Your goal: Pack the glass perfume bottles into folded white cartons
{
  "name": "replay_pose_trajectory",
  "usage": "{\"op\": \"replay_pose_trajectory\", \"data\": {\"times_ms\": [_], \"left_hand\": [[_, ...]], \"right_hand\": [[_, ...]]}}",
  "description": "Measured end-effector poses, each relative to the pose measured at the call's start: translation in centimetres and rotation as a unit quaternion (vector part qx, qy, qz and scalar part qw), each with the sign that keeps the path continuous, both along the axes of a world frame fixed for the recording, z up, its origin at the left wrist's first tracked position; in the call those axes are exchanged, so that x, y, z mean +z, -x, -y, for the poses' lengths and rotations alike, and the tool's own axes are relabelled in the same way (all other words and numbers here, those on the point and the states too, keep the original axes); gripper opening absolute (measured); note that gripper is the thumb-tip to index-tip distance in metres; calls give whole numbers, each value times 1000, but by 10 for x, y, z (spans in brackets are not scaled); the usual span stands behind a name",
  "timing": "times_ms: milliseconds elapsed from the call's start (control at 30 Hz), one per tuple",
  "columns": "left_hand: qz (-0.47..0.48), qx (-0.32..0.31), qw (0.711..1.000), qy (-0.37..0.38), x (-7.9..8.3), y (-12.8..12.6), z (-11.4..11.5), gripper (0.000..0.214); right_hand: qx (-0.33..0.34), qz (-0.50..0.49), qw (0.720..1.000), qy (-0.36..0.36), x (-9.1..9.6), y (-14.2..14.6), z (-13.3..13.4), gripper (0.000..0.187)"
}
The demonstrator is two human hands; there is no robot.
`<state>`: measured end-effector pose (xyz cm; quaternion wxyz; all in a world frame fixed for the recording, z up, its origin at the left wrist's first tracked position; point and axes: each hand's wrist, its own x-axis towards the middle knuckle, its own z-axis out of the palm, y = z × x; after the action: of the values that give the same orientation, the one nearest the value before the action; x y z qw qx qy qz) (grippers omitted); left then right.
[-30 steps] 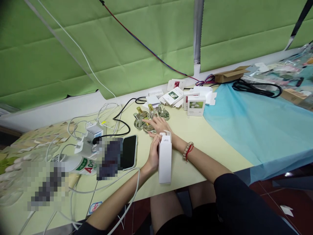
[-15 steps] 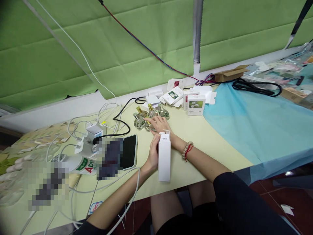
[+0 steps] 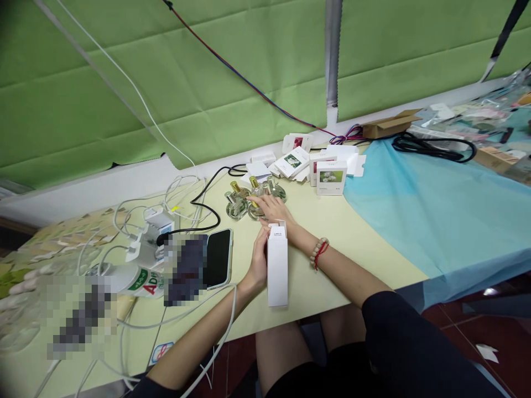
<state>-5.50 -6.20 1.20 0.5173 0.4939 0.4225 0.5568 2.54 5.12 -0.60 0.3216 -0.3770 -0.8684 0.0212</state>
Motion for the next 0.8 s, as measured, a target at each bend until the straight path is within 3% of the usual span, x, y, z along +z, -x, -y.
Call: {"op": "replay_pose_trajectory", "data": {"times_ms": [133,300,433,600,800], "left_hand": [[15,-12,1000,0,2,0,1,25],[20,-4,1000,7,2,1,2,30],[11,-7,1000,8,4,1,3,32],[-6,-7,1000,-1,7,1,3,32],[4,-15,1000,0,3,2,3,29]], "right_hand": [[60,-96,993,10,0,-8,-2,68],[-12,-258,966,-22,4,-14,-1,65],[-61,-232,971,19,-5,-23,-14,75],[-57,-229,966,109,-20,-30,-31,76],[-78,-222,964,125,-15,-33,-30,72]]}}
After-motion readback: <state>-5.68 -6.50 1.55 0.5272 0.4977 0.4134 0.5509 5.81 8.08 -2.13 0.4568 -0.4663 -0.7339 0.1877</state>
